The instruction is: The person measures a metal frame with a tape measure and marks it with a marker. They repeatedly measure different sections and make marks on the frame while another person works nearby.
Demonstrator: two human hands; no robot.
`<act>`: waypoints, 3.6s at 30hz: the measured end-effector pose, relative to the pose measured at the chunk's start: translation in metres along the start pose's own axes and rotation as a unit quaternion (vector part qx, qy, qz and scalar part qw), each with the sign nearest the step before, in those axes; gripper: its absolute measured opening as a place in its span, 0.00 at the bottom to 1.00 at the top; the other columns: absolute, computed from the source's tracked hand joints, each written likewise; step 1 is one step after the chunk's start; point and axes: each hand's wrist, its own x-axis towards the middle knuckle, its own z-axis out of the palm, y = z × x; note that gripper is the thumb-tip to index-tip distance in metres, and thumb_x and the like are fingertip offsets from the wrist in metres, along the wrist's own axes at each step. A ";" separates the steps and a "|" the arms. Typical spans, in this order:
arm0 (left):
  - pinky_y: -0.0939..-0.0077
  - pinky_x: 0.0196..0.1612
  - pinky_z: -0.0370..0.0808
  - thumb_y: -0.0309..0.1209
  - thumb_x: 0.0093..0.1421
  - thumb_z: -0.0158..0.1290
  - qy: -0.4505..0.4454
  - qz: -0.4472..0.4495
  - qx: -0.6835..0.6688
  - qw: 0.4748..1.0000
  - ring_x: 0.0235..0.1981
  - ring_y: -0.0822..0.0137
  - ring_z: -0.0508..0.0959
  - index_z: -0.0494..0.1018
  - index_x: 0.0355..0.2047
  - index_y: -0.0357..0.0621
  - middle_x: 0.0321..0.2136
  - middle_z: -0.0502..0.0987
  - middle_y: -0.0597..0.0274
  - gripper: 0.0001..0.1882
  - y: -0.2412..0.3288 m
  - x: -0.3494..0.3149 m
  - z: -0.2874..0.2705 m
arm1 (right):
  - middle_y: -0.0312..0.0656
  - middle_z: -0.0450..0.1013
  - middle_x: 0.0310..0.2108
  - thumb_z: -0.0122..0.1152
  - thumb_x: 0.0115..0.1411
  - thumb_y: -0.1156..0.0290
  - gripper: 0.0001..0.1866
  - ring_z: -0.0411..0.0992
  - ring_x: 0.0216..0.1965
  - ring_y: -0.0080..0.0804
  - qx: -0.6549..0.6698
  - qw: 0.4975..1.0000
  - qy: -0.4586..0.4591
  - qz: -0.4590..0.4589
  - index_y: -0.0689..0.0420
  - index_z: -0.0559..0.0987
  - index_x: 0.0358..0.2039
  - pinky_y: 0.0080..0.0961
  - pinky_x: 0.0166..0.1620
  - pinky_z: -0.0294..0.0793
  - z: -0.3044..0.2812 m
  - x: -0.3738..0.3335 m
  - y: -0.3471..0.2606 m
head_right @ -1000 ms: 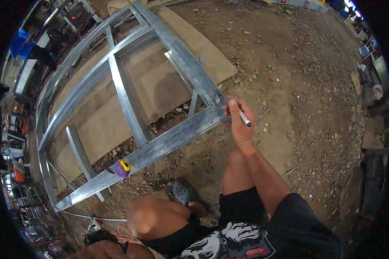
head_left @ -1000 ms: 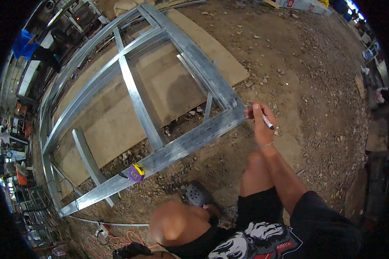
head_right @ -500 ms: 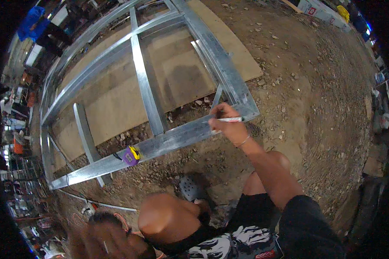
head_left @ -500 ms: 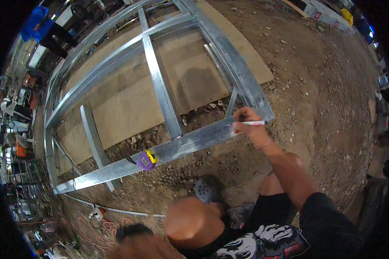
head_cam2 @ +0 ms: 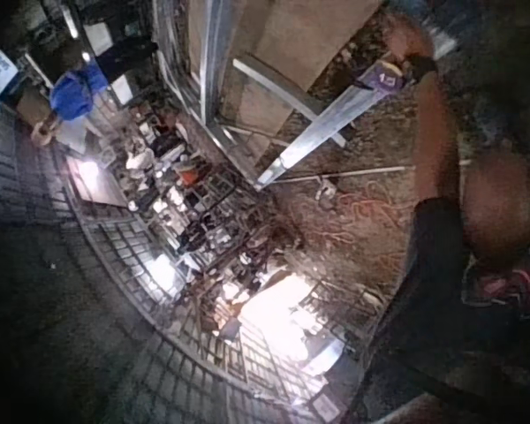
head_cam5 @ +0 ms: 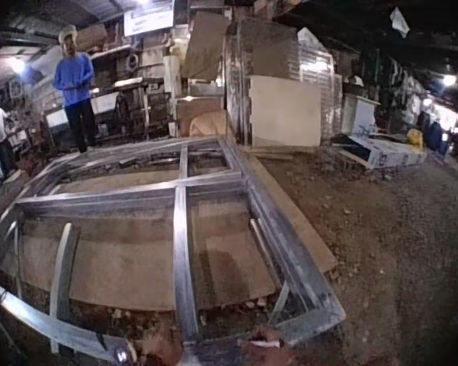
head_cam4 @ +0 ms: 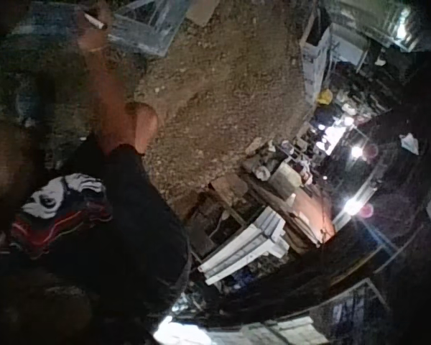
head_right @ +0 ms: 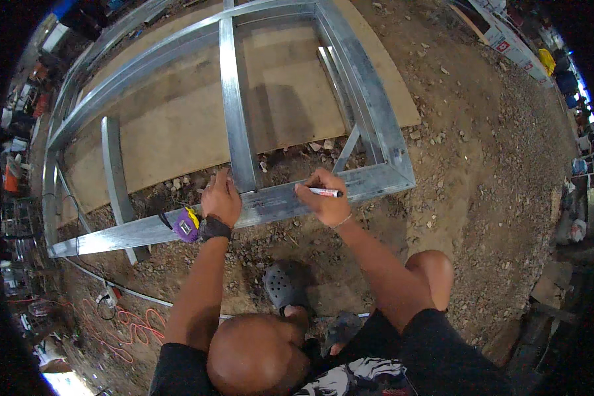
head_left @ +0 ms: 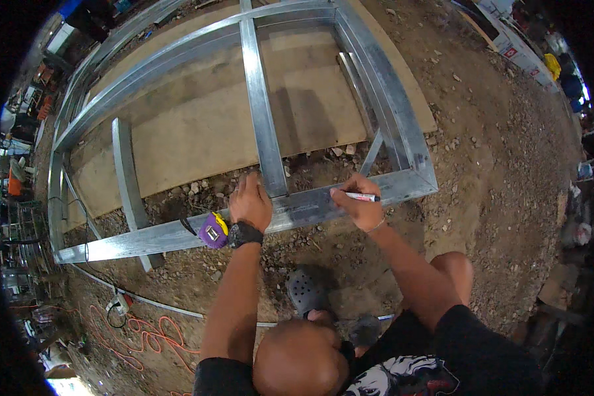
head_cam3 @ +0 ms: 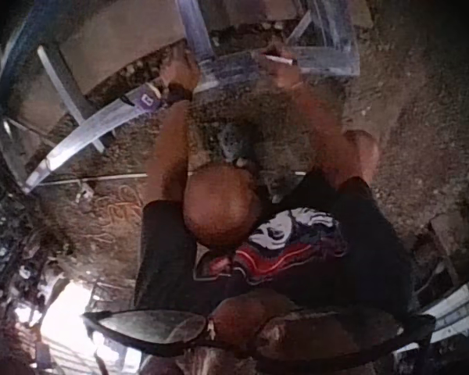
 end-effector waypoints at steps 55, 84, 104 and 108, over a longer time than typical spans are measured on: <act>0.38 0.40 0.78 0.34 0.66 0.49 -0.077 -0.067 0.028 0.994 0.32 0.35 0.82 0.72 0.42 0.44 0.30 0.83 0.40 0.09 0.007 0.004 -0.007 | 0.40 0.73 0.21 0.74 0.56 0.78 0.11 0.72 0.19 0.30 -0.107 0.937 -0.225 -0.244 0.56 0.76 0.26 0.30 0.23 0.69 -0.011 0.030 0.007; 0.36 0.36 0.76 0.35 0.66 0.49 -0.048 -0.077 0.029 0.995 0.30 0.34 0.82 0.72 0.42 0.47 0.28 0.82 0.38 0.09 0.004 0.003 -0.001 | 0.45 0.64 0.19 0.70 0.57 0.77 0.16 0.65 0.19 0.48 -0.100 0.923 -0.233 -0.288 0.57 0.69 0.21 0.40 0.23 0.62 -0.005 0.027 0.004; 0.37 0.36 0.76 0.34 0.66 0.50 -0.041 -0.058 0.027 0.997 0.30 0.34 0.81 0.73 0.41 0.46 0.27 0.81 0.39 0.08 0.009 0.003 -0.007 | 0.41 0.71 0.19 0.71 0.56 0.79 0.12 0.72 0.20 0.39 -0.127 0.907 -0.241 -0.323 0.55 0.75 0.23 0.34 0.23 0.67 -0.006 0.031 0.010; 0.38 0.36 0.76 0.34 0.66 0.50 -0.044 -0.064 0.028 0.997 0.31 0.34 0.81 0.73 0.40 0.45 0.28 0.82 0.39 0.07 0.007 0.003 -0.004 | 0.41 0.70 0.19 0.71 0.56 0.79 0.12 0.71 0.19 0.40 -0.138 0.902 -0.246 -0.326 0.55 0.73 0.23 0.35 0.22 0.66 -0.007 0.032 0.014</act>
